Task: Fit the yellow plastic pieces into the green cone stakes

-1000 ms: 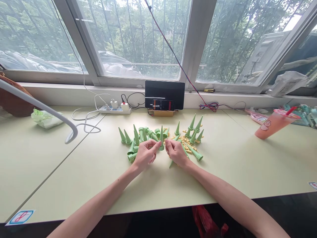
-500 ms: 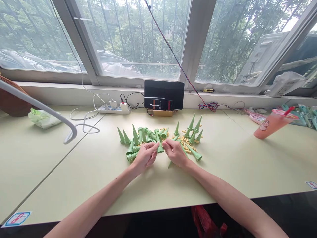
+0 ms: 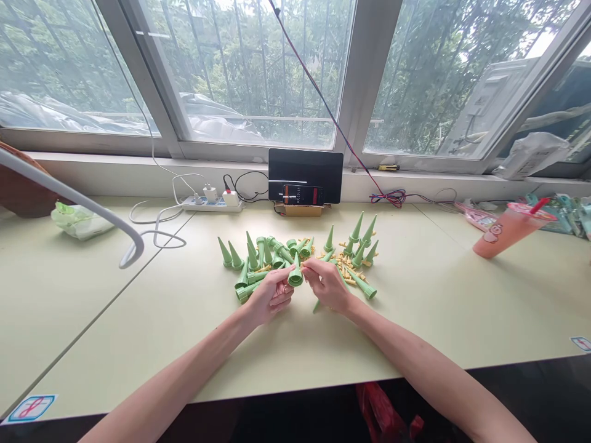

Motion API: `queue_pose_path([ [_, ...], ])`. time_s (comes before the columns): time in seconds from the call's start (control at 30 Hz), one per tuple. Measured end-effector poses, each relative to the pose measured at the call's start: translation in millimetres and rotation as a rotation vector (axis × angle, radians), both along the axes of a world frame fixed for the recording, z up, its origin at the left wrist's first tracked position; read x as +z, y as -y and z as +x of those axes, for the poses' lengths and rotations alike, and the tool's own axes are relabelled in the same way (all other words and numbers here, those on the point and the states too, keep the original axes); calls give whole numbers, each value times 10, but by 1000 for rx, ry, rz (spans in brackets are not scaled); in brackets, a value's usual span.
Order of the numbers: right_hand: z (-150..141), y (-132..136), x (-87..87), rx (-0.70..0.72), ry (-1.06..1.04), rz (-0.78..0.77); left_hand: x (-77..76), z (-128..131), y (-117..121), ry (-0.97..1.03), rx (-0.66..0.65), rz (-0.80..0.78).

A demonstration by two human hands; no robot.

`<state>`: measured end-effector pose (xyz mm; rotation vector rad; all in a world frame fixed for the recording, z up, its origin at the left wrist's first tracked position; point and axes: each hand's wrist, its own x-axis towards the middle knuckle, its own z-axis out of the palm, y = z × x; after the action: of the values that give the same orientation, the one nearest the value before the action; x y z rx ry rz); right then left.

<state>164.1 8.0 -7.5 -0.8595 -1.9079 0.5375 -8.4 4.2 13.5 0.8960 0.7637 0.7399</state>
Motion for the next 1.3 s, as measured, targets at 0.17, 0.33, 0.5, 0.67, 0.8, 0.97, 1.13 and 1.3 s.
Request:
queue_pose_path([
  [0.17, 5, -2, 2, -8, 6, 37, -3, -4, -10, 7, -45, -70],
  [0.33, -12, 14, 15, -27, 21, 52, 15, 2, -10, 31, -46, -135],
  [0.5, -44, 24, 14, -13, 2, 82, 12, 56, 22, 35, 29, -42],
  [0.67, -48, 26, 13, -46, 15, 101, -12, 109, 54, 27, 85, 119],
  [0.8, -38, 23, 8, -72, 20, 139, -29, 94, 76, -14, 86, 276],
  [0.97, -31, -17, -43, -146, 15, 221, -66, 56, 74, -99, 113, 412],
  [1.13, -39, -39, -78, -174, 30, 256, -94, 50, 65, -117, 133, 454],
  [1.3, -59, -23, -60, -186, 55, 234, -95, 26, 77, -145, 101, 472],
])
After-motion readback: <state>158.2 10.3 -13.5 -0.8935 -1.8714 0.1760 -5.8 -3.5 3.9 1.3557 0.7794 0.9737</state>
